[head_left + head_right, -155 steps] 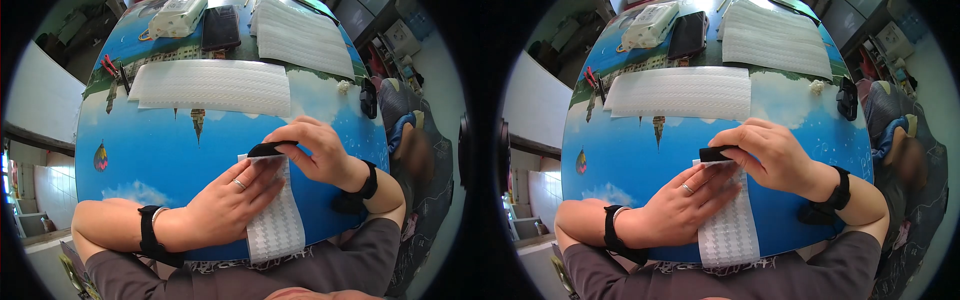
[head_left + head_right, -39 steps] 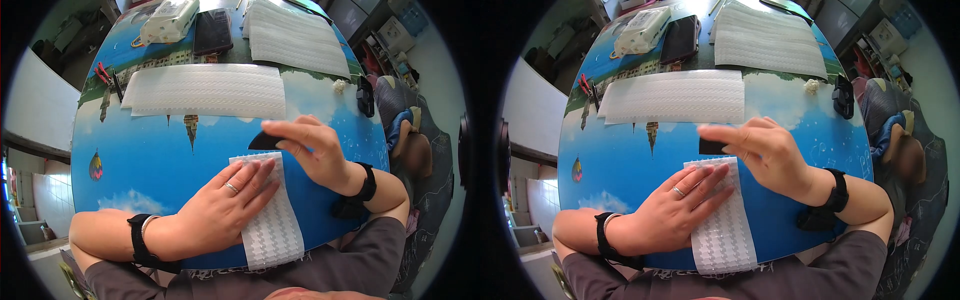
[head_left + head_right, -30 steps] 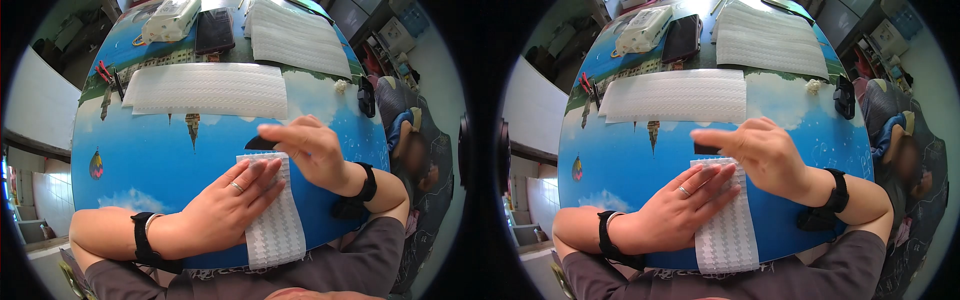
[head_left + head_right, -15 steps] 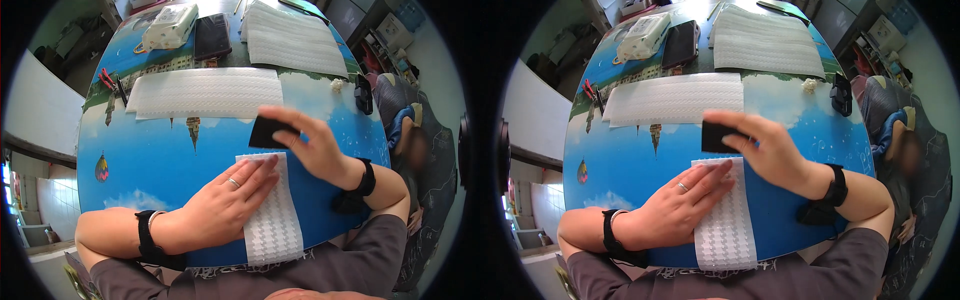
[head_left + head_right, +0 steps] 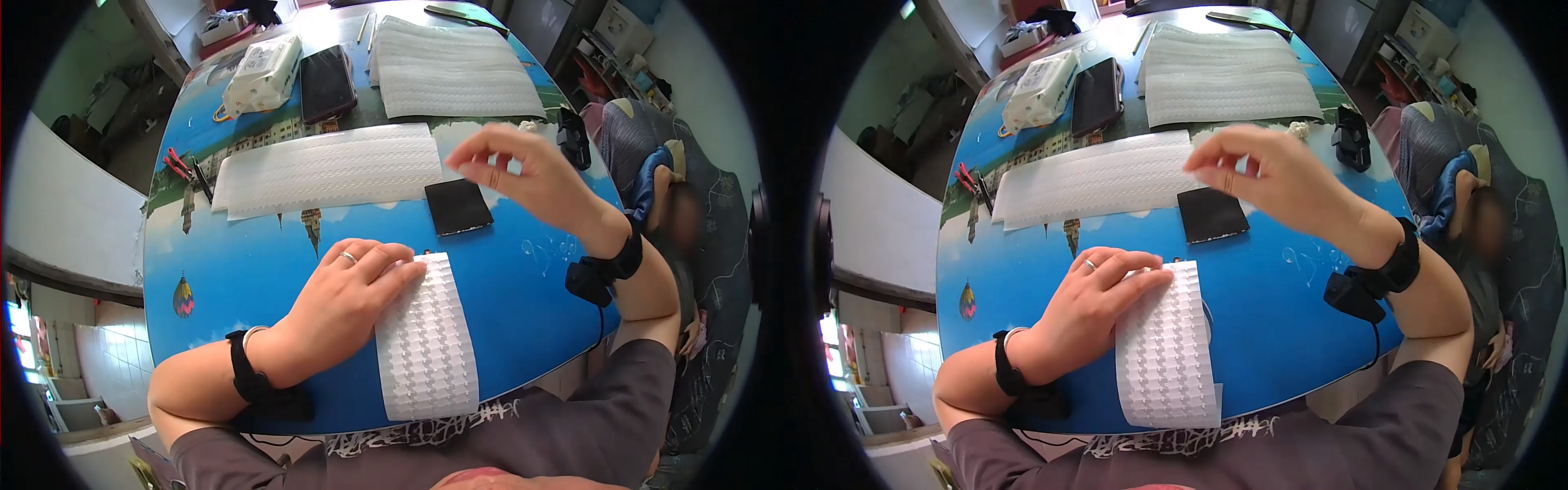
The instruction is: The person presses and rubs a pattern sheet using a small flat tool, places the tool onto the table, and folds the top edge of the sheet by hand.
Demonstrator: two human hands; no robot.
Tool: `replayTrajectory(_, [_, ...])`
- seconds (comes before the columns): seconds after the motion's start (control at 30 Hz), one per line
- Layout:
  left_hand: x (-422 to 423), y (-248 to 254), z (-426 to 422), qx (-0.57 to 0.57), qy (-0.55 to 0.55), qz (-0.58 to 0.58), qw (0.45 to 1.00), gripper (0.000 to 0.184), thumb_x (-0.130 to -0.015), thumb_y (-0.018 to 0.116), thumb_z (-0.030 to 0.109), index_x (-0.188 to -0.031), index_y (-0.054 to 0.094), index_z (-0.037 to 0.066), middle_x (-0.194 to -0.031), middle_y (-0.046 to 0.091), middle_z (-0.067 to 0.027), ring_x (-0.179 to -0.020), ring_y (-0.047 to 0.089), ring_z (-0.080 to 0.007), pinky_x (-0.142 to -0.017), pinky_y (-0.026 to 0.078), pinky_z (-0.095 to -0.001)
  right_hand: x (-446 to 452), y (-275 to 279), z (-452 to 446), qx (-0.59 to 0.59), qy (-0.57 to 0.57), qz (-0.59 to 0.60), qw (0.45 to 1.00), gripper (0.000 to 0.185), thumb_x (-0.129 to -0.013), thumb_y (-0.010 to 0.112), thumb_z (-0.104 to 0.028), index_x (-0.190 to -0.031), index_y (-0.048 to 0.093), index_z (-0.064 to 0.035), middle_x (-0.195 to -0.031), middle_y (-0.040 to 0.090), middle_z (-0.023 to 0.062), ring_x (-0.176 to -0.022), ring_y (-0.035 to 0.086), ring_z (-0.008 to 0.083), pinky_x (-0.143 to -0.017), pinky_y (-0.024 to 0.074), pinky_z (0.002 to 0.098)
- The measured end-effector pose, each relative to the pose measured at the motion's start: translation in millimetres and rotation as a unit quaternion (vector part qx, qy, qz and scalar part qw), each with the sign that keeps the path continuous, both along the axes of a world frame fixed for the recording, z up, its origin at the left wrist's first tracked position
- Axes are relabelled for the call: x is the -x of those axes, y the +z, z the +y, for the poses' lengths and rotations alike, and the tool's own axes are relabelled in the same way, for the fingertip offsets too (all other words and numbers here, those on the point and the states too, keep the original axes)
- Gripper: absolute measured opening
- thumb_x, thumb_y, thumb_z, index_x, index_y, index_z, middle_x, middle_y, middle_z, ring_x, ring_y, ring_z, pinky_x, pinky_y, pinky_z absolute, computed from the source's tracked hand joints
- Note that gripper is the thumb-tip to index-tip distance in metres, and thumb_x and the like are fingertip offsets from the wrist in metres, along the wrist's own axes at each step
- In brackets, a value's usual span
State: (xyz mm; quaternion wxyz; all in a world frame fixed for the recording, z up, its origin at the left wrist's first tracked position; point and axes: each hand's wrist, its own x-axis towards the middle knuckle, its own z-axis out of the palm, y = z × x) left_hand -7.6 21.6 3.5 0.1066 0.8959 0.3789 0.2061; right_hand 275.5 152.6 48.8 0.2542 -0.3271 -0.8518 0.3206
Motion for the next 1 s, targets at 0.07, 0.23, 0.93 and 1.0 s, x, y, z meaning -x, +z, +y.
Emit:
replayTrajectory(0.07, [0.6,3.0,3.0,-0.01,-0.003,-0.027,1.0,0.042,-0.087,0.074,0.007,-0.129,0.073,0.011,-0.136,0.067,-0.0089,-0.121,0.064,-0.0294,-0.11,0.046,-0.0446,0.2,-4.9,-13.4,0.128,0.006,0.031,0.991,0.023,-0.105,0.073,-0.022,-0.12,0.078,-0.0064,-0.1,0.077,0.0027,-0.086,0.066,0.0105,-0.076,0.0519,0.0264])
replayTrajectory(0.23, [3.0,9.9,3.8,-0.058,0.016,-0.114,0.992,0.043,-0.074,0.087,0.011,-0.115,0.08,0.021,-0.139,0.066,-0.0064,-0.123,0.061,-0.0277,-0.105,0.047,-0.0403,0.5,-1.4,-44.3,0.334,0.028,0.016,0.942,0.036,-0.115,0.056,-0.034,-0.133,0.07,-0.0065,-0.104,0.076,0.0049,-0.098,0.072,0.0128,-0.077,0.056,0.0258])
replayTrajectory(0.93, [-4.2,13.4,-1.9,0.239,0.062,-0.352,0.903,0.035,-0.108,0.056,0.003,-0.142,0.065,0.005,-0.146,0.054,-0.0112,-0.131,0.057,-0.0211,-0.11,0.049,-0.0378,16.8,-51.0,-78.4,0.312,0.023,0.28,0.907,0.034,-0.103,0.077,-0.019,-0.133,0.067,-0.0059,-0.105,0.069,-0.0008,-0.099,0.065,0.0064,-0.091,0.0537,0.0247])
replayTrajectory(1.0, [-4.7,12.6,-0.8,0.252,0.06,-0.312,0.914,0.035,-0.108,0.059,0.002,-0.142,0.065,0.002,-0.139,0.055,-0.009,-0.126,0.059,-0.0171,-0.106,0.051,-0.0337,17.2,-49.2,-81.9,0.293,0.022,0.26,0.92,0.034,-0.104,0.077,-0.019,-0.133,0.067,-0.0055,-0.106,0.069,-0.0005,-0.1,0.065,0.0061,-0.09,0.0535,0.0238])
